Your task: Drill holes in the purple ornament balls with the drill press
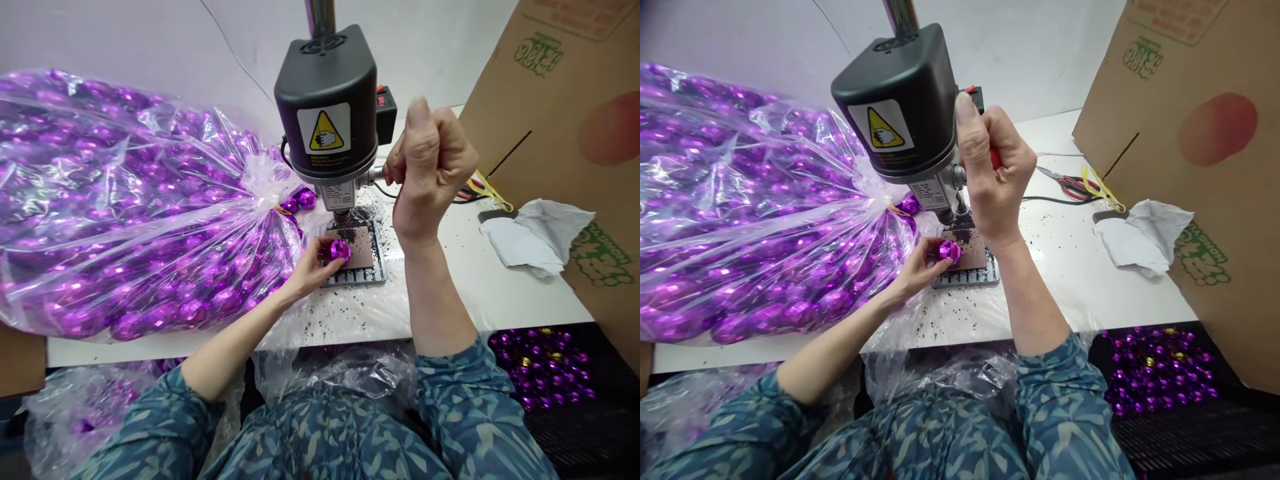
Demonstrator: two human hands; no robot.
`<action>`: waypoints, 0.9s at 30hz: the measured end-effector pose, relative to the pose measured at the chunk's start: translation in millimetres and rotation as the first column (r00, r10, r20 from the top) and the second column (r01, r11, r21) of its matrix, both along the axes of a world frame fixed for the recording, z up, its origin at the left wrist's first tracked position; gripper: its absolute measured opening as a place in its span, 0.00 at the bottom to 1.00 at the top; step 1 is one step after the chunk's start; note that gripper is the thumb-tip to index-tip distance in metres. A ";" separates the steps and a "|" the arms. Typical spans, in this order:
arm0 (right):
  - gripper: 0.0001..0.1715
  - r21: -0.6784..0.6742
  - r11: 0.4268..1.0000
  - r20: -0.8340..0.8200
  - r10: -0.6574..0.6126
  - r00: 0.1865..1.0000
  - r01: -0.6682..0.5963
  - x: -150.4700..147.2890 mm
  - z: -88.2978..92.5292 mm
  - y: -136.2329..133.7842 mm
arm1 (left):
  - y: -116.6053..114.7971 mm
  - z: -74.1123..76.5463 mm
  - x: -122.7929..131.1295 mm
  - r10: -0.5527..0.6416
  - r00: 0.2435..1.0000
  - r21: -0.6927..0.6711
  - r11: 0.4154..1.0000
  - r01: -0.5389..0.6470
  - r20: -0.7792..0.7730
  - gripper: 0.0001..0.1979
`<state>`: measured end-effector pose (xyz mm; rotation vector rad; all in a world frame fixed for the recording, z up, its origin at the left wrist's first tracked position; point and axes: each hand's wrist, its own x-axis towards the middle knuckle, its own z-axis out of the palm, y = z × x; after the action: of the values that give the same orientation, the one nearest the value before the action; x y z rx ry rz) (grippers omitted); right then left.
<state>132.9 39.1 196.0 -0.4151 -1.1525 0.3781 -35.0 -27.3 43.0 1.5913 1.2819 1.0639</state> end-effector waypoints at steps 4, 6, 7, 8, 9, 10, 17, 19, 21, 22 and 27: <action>0.36 -0.062 0.997 0.085 -0.041 0.996 0.047 1.2 -3.2 2.2 | 22.4 -17.4 -0.2 0.050 0.999 0.029 0.998 -0.050 -0.017 0.24; 0.36 -0.060 0.997 0.088 -0.036 0.995 0.042 1.3 -4.1 2.6 | 26.4 -15.9 -0.2 0.059 0.996 0.047 0.997 -0.056 -0.061 0.24; 0.36 -0.053 0.998 0.080 -0.033 0.996 0.038 1.3 -4.3 2.6 | 27.1 -14.0 0.1 0.062 0.994 0.062 0.996 -0.057 -0.094 0.24; 0.36 -0.049 0.998 0.076 -0.031 0.997 0.035 1.2 -4.4 2.5 | 27.4 -11.8 0.8 0.066 0.989 0.080 0.995 -0.056 -0.133 0.24; 0.36 -0.048 0.998 0.077 -0.031 0.997 0.035 1.0 -4.4 2.3 | 27.6 -9.6 1.8 0.072 0.982 0.102 0.993 -0.054 -0.176 0.24; 0.36 -0.049 0.998 0.083 -0.032 0.996 0.036 0.9 -4.4 2.2 | 27.9 -7.6 3.1 0.078 0.972 0.127 0.991 -0.051 -0.220 0.24; 0.34 -0.042 0.999 0.062 -0.005 0.998 0.008 0.9 -5.1 0.7 | 30.6 -8.6 19.0 0.190 0.924 0.237 0.965 -0.114 -0.331 0.28; 0.34 -0.049 0.999 0.066 0.007 0.998 -0.004 1.2 -5.5 0.4 | 30.4 -10.7 23.2 0.241 0.921 0.244 0.955 -0.169 -0.307 0.29; 0.34 -0.066 0.998 0.080 0.003 0.997 0.002 1.4 -5.8 0.2 | 31.0 -11.6 25.6 0.263 0.916 0.256 0.948 -0.188 -0.302 0.26; 0.34 -0.076 0.997 0.089 -0.004 0.996 0.011 1.4 -5.8 0.1 | 31.8 -11.7 26.2 0.263 0.916 0.264 0.947 -0.184 -0.304 0.25; 0.37 -0.059 0.998 0.057 -0.032 0.998 0.036 0.6 -3.3 -2.3 | 37.6 -14.8 27.0 0.213 0.944 0.262 0.954 -0.145 -0.252 0.24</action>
<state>133.5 36.8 192.6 -0.5002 -1.1893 0.3743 -7.9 10.3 28.2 1.8858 1.5580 1.1750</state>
